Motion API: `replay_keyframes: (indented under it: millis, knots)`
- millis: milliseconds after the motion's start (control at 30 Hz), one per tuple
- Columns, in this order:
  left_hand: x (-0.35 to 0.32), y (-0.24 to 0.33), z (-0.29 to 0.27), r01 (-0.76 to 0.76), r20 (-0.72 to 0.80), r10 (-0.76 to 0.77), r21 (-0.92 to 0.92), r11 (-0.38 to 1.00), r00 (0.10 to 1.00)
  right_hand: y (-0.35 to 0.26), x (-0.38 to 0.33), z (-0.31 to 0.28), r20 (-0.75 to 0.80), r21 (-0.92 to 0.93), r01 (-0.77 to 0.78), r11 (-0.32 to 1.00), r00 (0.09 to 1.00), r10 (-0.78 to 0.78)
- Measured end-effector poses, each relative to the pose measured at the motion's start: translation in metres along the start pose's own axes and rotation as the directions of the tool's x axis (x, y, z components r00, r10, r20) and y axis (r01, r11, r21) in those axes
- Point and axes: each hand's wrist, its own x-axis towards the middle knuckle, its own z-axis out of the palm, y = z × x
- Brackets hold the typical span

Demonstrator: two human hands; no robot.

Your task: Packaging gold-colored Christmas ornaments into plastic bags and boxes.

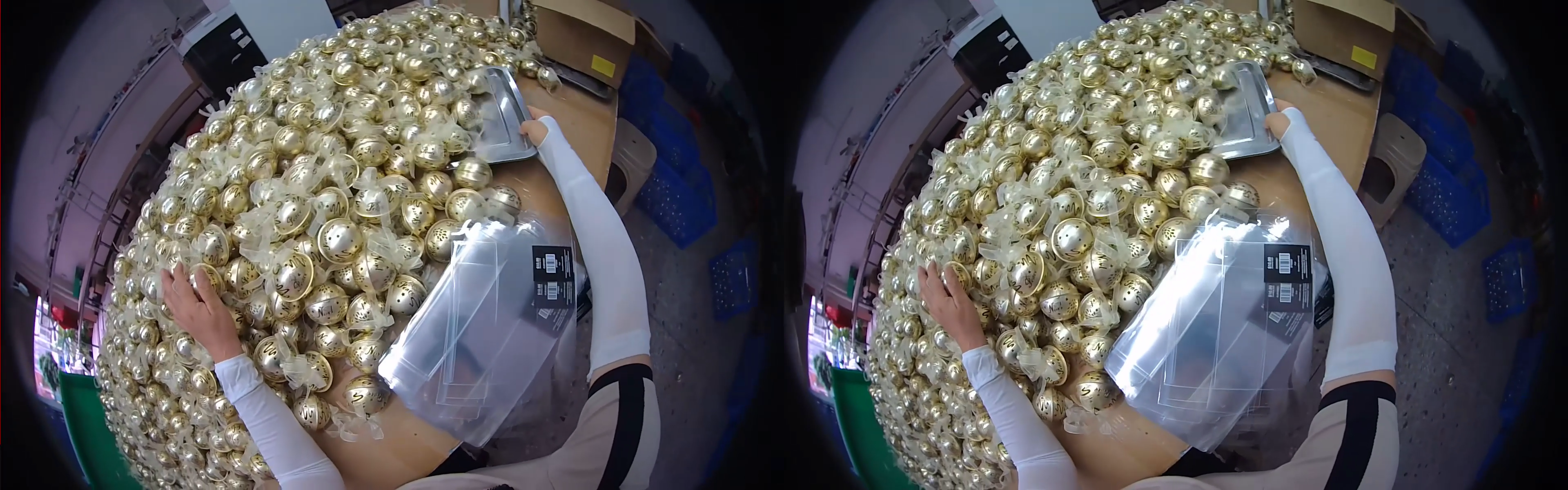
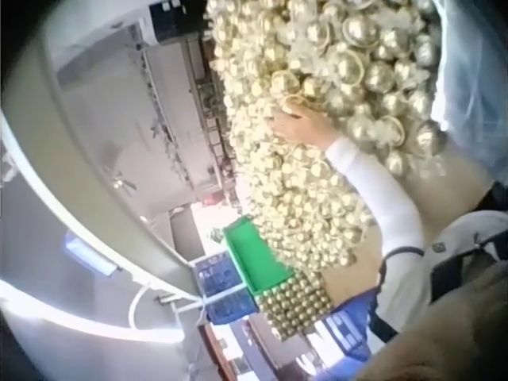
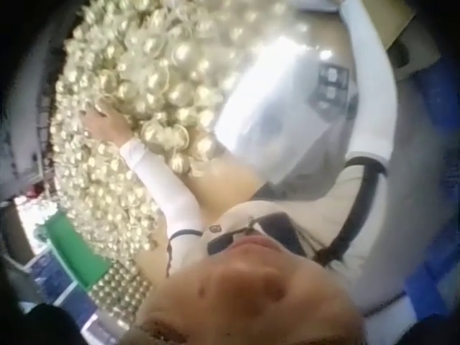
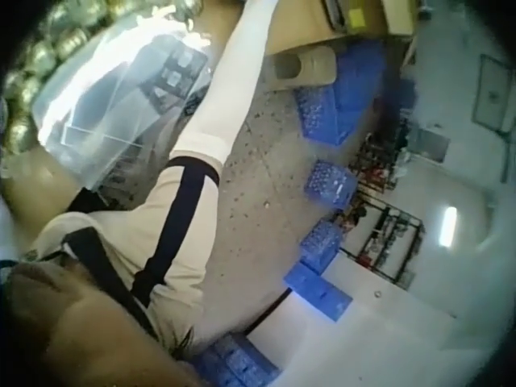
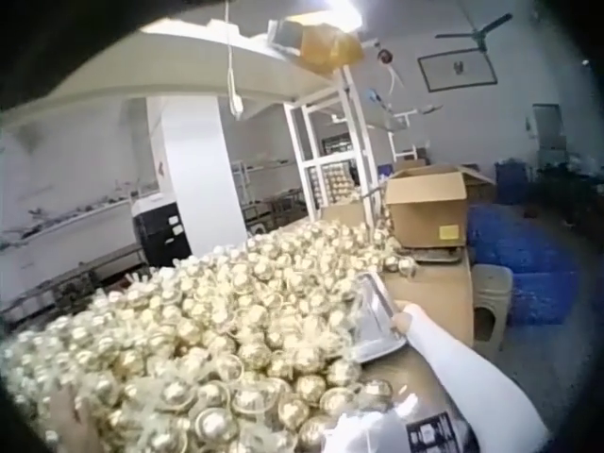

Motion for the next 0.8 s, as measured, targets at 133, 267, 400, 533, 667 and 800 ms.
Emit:
replay_keyframes:
  millis: [133, 267, 400, 533, 667, 800]
  knots:
    - [0.002, -0.007, -0.006, -0.011, -0.012, 0.011, 0.026, 1.0, 1.0, -0.044, -0.022, 0.039, -0.053, -0.021, 0.036, 0.999, 0.998, -0.037]
    - [0.001, -0.002, -0.003, -0.015, -0.024, 0.016, 0.045, 0.999, 1.0, -0.068, -0.025, 0.029, -0.076, -0.031, 0.1, 0.995, 0.992, -0.102]
    - [0.005, -0.009, -0.007, -0.023, -0.046, 0.026, 0.064, 0.998, 0.999, -0.103, -0.024, 0.045, -0.042, -0.014, 0.08, 0.997, 0.996, -0.081]
    - [0.0, -0.006, 0.003, -0.017, -0.058, 0.019, 0.036, 0.999, 0.998, -0.126, -0.007, 0.065, -0.073, -0.237, -0.012, 0.971, 0.997, -0.006]
    - [-0.002, -0.008, 0.0, 0.022, -0.041, -0.02, 0.051, 0.998, 0.999, -0.209, -0.049, 0.135, -0.001, -0.119, 0.206, 0.971, 0.978, -0.207]
    - [0.0, -0.005, -0.003, 0.09, -0.009, -0.09, 0.047, 0.995, 0.996, -0.267, -0.037, 0.205, 0.111, -0.287, 0.387, 0.876, 0.922, -0.371]
